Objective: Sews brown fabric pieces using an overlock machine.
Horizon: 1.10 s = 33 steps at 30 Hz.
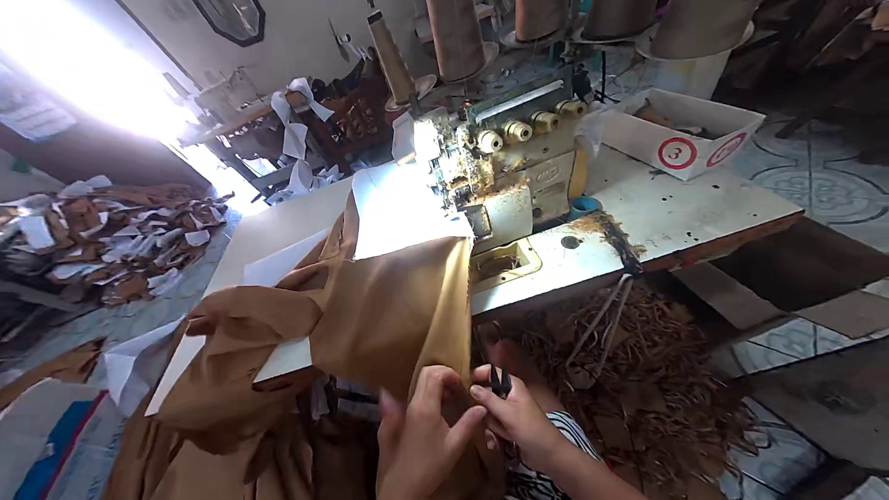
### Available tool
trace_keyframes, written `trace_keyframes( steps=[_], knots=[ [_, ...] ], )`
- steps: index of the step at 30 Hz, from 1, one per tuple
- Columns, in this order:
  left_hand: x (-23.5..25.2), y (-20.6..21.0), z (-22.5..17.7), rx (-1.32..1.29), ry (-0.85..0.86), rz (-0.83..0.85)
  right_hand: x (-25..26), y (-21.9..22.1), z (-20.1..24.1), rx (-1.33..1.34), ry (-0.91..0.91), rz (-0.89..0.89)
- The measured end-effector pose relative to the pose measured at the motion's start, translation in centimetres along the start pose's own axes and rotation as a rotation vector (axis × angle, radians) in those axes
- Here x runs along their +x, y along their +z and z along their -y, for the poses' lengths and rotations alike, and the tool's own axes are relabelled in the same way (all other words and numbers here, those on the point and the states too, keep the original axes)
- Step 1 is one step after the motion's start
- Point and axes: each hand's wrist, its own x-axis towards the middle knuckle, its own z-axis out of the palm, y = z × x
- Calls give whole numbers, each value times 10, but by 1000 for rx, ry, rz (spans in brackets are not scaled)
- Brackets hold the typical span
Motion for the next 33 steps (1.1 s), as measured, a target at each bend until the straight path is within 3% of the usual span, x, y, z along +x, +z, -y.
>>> trace_keyframes(
  steps=[4,7,15,20,22,24,27,33],
  knots=[
    [-15,47,27,-176,-103,-226,8,-9,-8,-49,-27,-69],
    [-20,58,37,-268,-162,-257,9,-12,-8,-54,-13,-88],
    [-14,53,35,-280,-181,-223,2,-21,-3,-20,-14,-139],
    [-15,30,43,-507,-423,-302,17,-30,-8,32,24,-288],
    [-16,18,32,-518,-443,-329,27,-31,-16,-165,-96,-382],
    [-19,8,19,-457,-403,-300,38,-31,-23,-436,-224,-424],
    [-28,3,12,-357,-354,-229,61,-28,-39,-619,-341,-487],
    [-59,3,38,-260,-435,-98,85,-62,-44,-508,-212,-699]
  ],
)
